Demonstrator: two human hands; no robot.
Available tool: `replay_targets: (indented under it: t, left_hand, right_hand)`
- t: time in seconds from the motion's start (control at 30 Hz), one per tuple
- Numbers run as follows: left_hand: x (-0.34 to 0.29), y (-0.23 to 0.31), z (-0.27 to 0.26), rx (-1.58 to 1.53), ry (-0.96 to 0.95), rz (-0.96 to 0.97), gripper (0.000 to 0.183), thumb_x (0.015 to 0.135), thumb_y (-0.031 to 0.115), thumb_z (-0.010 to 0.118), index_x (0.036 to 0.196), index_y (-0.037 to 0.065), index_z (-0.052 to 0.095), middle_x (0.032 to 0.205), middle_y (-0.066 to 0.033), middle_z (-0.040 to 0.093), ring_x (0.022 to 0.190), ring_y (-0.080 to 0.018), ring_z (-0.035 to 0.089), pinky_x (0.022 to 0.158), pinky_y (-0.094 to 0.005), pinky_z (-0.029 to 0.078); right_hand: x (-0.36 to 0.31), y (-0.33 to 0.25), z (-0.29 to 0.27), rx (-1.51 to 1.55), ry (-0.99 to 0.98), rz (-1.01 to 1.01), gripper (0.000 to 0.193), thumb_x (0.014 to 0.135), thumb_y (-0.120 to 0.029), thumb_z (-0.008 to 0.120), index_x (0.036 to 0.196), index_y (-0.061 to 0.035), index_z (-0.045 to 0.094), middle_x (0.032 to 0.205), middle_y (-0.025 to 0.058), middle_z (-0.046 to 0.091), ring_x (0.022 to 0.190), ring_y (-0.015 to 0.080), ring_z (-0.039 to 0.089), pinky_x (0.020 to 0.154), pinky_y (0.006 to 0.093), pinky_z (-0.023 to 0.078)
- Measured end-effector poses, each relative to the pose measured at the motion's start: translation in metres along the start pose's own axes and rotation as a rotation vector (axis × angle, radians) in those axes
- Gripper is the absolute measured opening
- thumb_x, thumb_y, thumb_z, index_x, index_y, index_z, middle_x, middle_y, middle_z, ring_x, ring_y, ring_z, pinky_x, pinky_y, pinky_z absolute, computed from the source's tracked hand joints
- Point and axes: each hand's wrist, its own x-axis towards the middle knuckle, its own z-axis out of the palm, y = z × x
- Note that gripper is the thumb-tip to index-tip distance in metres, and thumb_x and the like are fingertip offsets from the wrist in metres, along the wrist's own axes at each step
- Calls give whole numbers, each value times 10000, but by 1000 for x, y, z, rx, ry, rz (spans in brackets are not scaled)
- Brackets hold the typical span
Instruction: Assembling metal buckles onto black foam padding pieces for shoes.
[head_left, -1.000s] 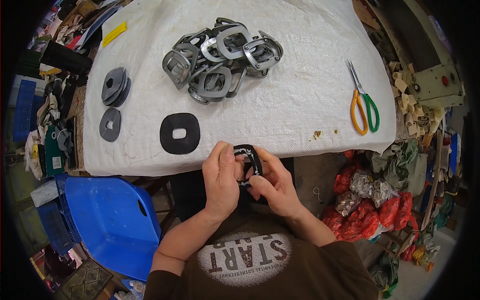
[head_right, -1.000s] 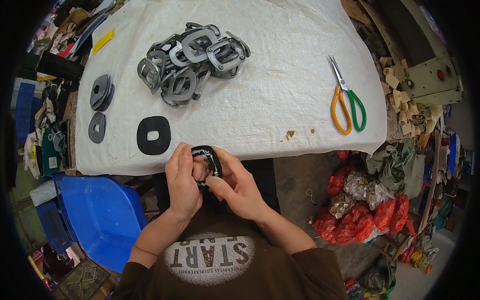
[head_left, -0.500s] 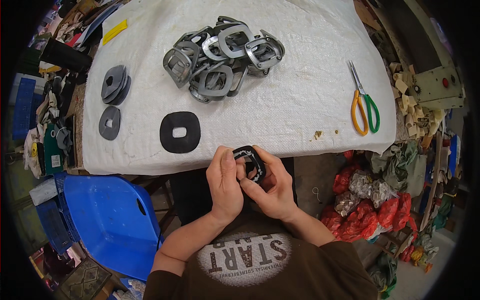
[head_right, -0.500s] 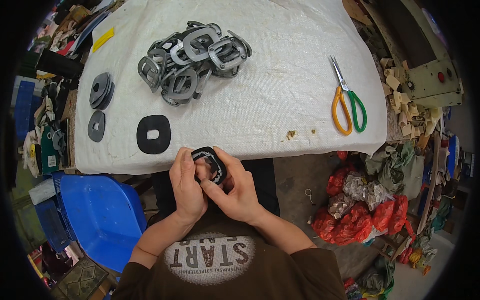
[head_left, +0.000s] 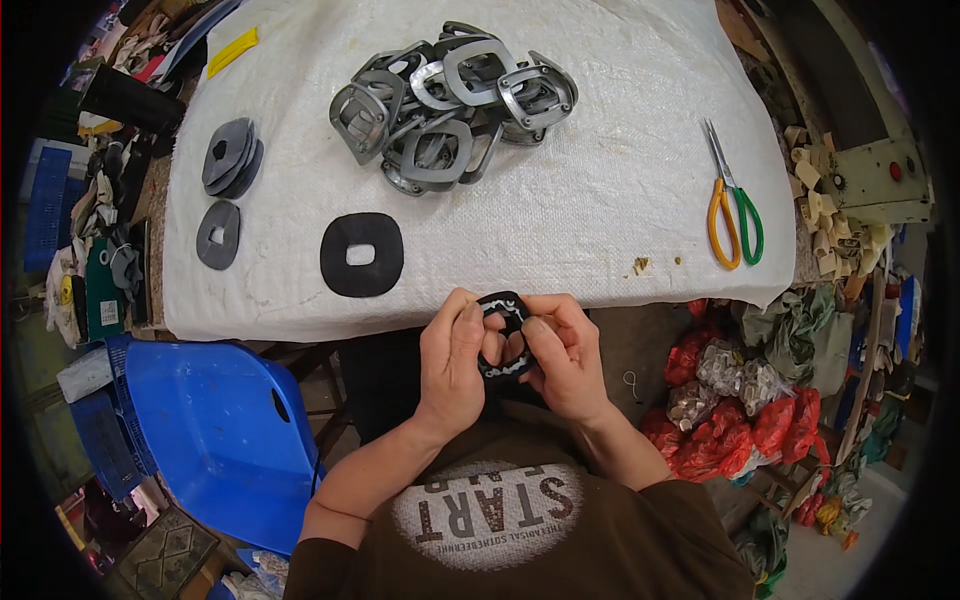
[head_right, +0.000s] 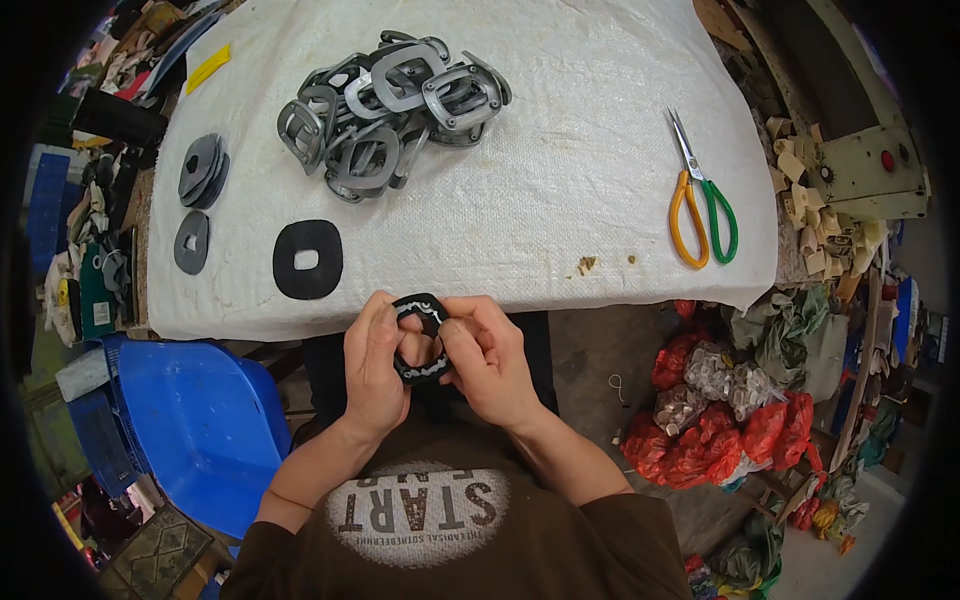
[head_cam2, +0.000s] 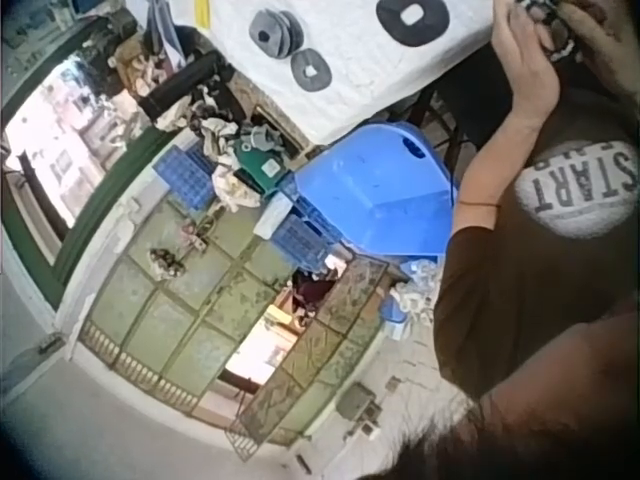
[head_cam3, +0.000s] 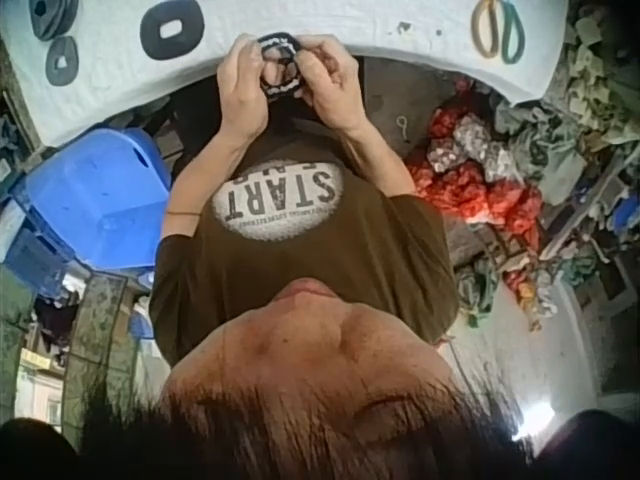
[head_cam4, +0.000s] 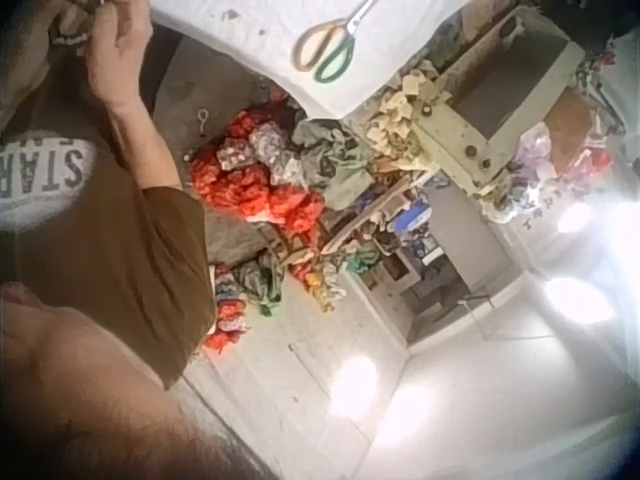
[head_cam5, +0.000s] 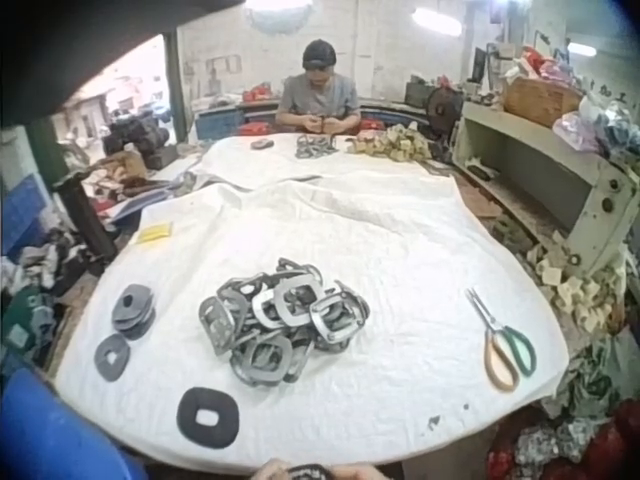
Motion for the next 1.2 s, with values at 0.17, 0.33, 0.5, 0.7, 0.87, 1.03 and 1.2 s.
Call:
replay_targets:
  t: [0.17,0.33,0.5,0.7,0.87,1.03,1.2]
  left_hand:
    - [2,2,-2,44,-84,-44,288,956,244,341,805,21,443,584,20,389,538,-41,335,498,-194,305]
    - [-3,3,-4,-234,-225,-232,266,951,250,344,957,4,445,645,15,420,551,-32,347,481,-172,301]
    - [-16,1,3,81,-114,-91,364,917,270,397,1161,3,362,786,-9,456,572,-15,350,446,-138,275]
    - [-15,5,6,16,-48,-132,279,915,194,375,1121,6,384,708,18,439,535,-8,326,441,-145,264]
    - [-13,2,0,-6,-90,-54,221,927,203,396,1032,20,461,726,15,455,566,-28,353,470,-174,305]
    - [-14,4,4,191,3,68,195,936,201,415,858,28,458,599,19,425,546,-34,370,473,-200,309]
    - [-15,8,-20,201,69,97,249,930,259,427,896,18,481,605,16,424,546,-46,385,491,-205,328]
  right_hand:
    - [10,-1,-4,37,-40,6,209,914,-126,440,1056,23,478,708,33,544,562,54,478,485,174,391]
    - [11,15,-8,51,19,-217,183,925,-137,444,1021,16,471,736,28,550,579,48,455,530,189,381]
    - [10,18,-2,176,22,-228,186,928,-131,437,1040,14,468,706,22,529,549,41,413,509,195,362]
    - [11,11,2,123,31,-170,218,945,-173,400,1040,8,475,644,-4,477,545,39,396,494,190,339]
    - [8,10,6,-138,122,-174,275,956,-218,363,902,17,496,570,-1,432,482,46,357,455,214,333]
    - [4,13,9,-364,80,-385,223,944,-187,400,890,8,494,591,-6,436,481,51,390,495,211,380]
    - [15,10,11,-252,-113,-296,223,935,-172,416,1015,18,501,748,48,552,603,83,472,624,224,419]
